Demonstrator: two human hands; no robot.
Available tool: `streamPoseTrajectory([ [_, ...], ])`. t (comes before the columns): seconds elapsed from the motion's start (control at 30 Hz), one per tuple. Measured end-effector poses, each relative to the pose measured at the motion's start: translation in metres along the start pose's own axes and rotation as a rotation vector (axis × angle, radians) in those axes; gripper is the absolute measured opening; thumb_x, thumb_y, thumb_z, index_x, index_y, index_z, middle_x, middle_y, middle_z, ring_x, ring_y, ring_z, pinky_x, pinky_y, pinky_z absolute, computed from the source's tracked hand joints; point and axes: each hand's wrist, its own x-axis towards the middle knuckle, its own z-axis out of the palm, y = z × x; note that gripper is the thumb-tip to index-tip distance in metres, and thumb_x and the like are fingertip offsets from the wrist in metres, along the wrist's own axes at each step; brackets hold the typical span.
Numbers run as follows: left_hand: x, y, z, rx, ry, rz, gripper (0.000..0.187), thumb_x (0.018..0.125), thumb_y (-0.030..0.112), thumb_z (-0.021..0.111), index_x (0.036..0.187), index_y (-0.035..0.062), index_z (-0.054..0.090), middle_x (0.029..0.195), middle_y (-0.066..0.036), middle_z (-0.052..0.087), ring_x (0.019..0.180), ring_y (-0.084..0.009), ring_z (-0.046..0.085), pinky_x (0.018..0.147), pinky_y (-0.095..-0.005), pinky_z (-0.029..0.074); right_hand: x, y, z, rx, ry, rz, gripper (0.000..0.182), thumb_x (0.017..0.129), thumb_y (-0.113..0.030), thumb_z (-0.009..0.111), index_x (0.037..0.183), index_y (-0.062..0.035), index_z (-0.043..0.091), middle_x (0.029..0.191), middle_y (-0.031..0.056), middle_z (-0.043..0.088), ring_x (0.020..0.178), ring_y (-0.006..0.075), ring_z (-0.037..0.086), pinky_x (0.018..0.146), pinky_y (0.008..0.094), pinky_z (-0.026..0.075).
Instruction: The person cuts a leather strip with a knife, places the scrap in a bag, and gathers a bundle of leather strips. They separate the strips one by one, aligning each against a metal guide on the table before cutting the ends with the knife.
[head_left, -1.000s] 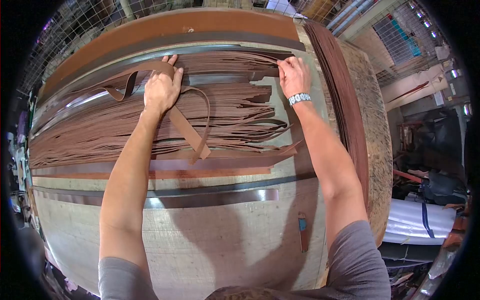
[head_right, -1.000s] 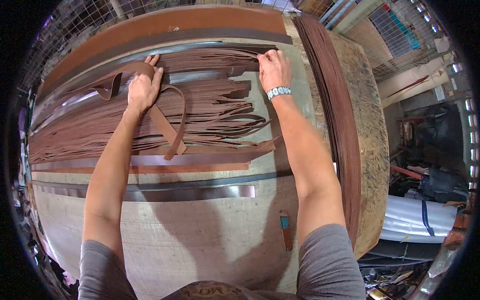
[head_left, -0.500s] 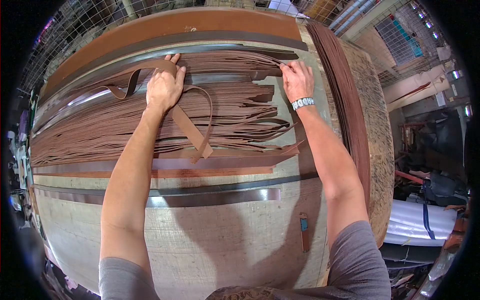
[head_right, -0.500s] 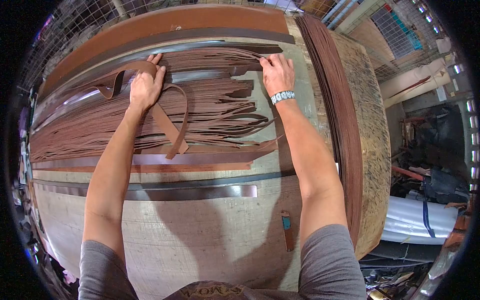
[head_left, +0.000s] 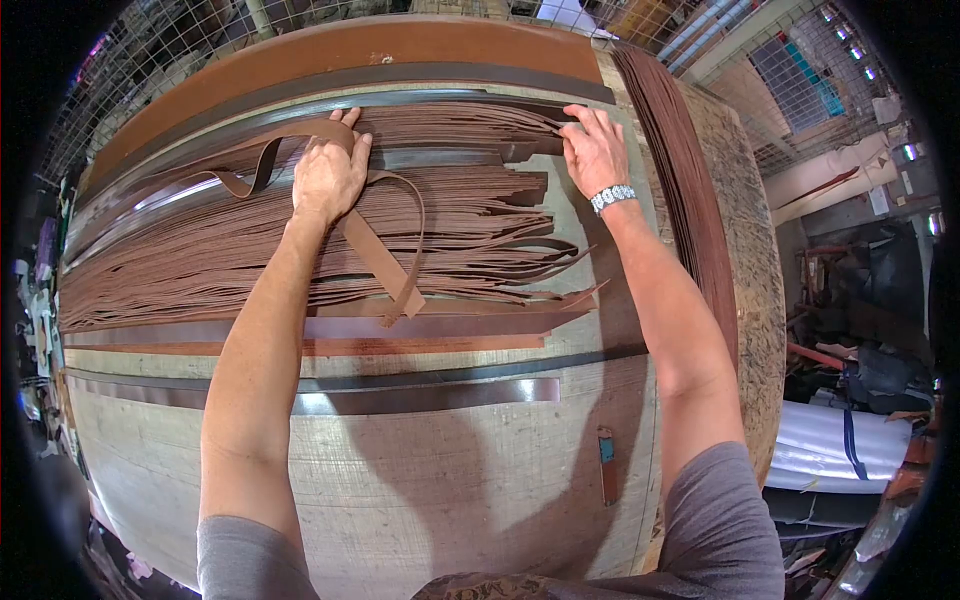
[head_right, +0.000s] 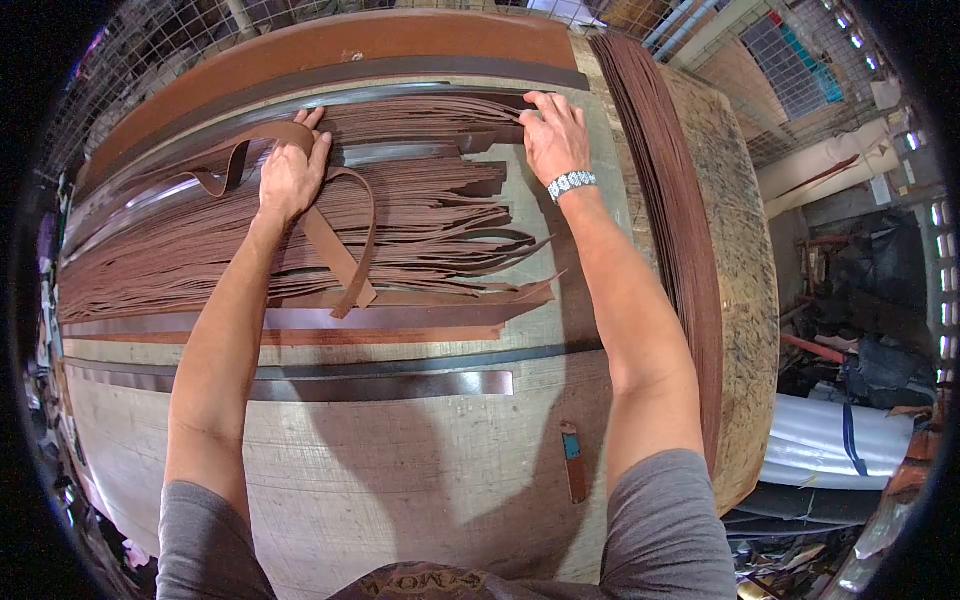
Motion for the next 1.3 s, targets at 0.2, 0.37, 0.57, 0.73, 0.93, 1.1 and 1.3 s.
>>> streamPoseTrajectory([
  [0.2, -0.001, 0.002, 0.000, -0.032, 0.014, 0.004, 0.045, 0.105, 0.037, 0.048, 0.141, 0.0120, 0.059, 0.153, -0.017, 0.049, 0.135, -0.0365, 0.053, 0.114, -0.0447, 0.041, 0.024, 0.021, 0.005, 0.107, -0.246, 0.082, 0.025, 0.083, -0.010, 0.073, 0.105, -0.0106, 0.063, 0.127, 0.0072, 0.066, 0.123, 0.0271, 0.058, 0.102, 0.0460, 0.043],
  [0.37, -0.001, 0.004, -0.003, -0.052, 0.024, -0.009, 0.044, 0.104, 0.037, 0.050, 0.136, 0.0111, 0.063, 0.153, -0.017, 0.050, 0.135, -0.0360, 0.053, 0.114, -0.0442, 0.041, 0.064, 0.030, 0.013, 0.167, -0.664, 0.233, 0.068, 0.085, -0.015, 0.075, 0.146, -0.0225, 0.046, 0.130, 0.0131, 0.066, 0.130, 0.0342, 0.056, 0.113, 0.0473, 0.040],
  [0.57, -0.003, 0.002, -0.001, -0.054, 0.047, 0.030, 0.041, 0.104, 0.036, 0.050, 0.129, 0.0082, 0.067, 0.149, -0.017, 0.054, 0.136, -0.0339, 0.053, 0.114, -0.0441, 0.041, 0.101, 0.028, 0.014, -0.011, -0.971, 0.227, 0.079, 0.080, -0.016, 0.078, 0.151, -0.0270, 0.046, 0.153, 0.0098, 0.044, 0.143, 0.0322, 0.041, 0.116, 0.0439, 0.041],
  [0.73, -0.002, 0.002, -0.002, -0.041, 0.041, 0.032, 0.039, 0.104, 0.035, 0.050, 0.124, 0.0063, 0.069, 0.148, -0.014, 0.056, 0.137, -0.0330, 0.052, 0.115, -0.0437, 0.041, 0.097, 0.036, 0.024, 0.130, -0.878, 0.208, 0.056, 0.074, -0.015, 0.081, 0.127, -0.0156, 0.061, 0.137, 0.0095, 0.057, 0.131, 0.0307, 0.052, 0.111, 0.0496, 0.040],
  [0.93, -0.002, 0.000, -0.002, -0.069, 0.062, 0.068, 0.037, 0.104, 0.032, 0.052, 0.117, 0.0019, 0.070, 0.152, -0.011, 0.053, 0.137, -0.0356, 0.050, 0.113, -0.0452, 0.041, 0.080, 0.039, 0.026, 0.384, -0.683, 0.173, 0.038, 0.077, -0.002, 0.075, 0.113, -0.0052, 0.062, 0.110, 0.0111, 0.072, 0.107, 0.0305, 0.068, 0.094, 0.0397, 0.053],
  [1.1, -0.003, 0.004, -0.004, -0.097, 0.070, 0.038, 0.036, 0.104, 0.031, 0.053, 0.113, 0.0012, 0.070, 0.152, -0.009, 0.053, 0.137, -0.0352, 0.051, 0.113, -0.0451, 0.041, 0.065, 0.035, 0.022, 0.264, -0.550, 0.150, 0.038, 0.084, -0.009, 0.075, 0.121, -0.0126, 0.070, 0.120, 0.0131, 0.070, 0.114, 0.0359, 0.065, 0.098, 0.0443, 0.053],
  [1.3, -0.002, 0.002, -0.002, -0.061, 0.051, 0.028, 0.040, 0.104, 0.033, 0.051, 0.129, 0.0055, 0.066, 0.148, -0.018, 0.055, 0.138, -0.0324, 0.051, 0.116, -0.0437, 0.040, 0.057, 0.027, 0.025, 0.189, -0.483, 0.171, 0.036, 0.086, -0.009, 0.073, 0.122, -0.0118, 0.070, 0.121, 0.0130, 0.068, 0.115, 0.0348, 0.064, 0.098, 0.0442, 0.052],
])
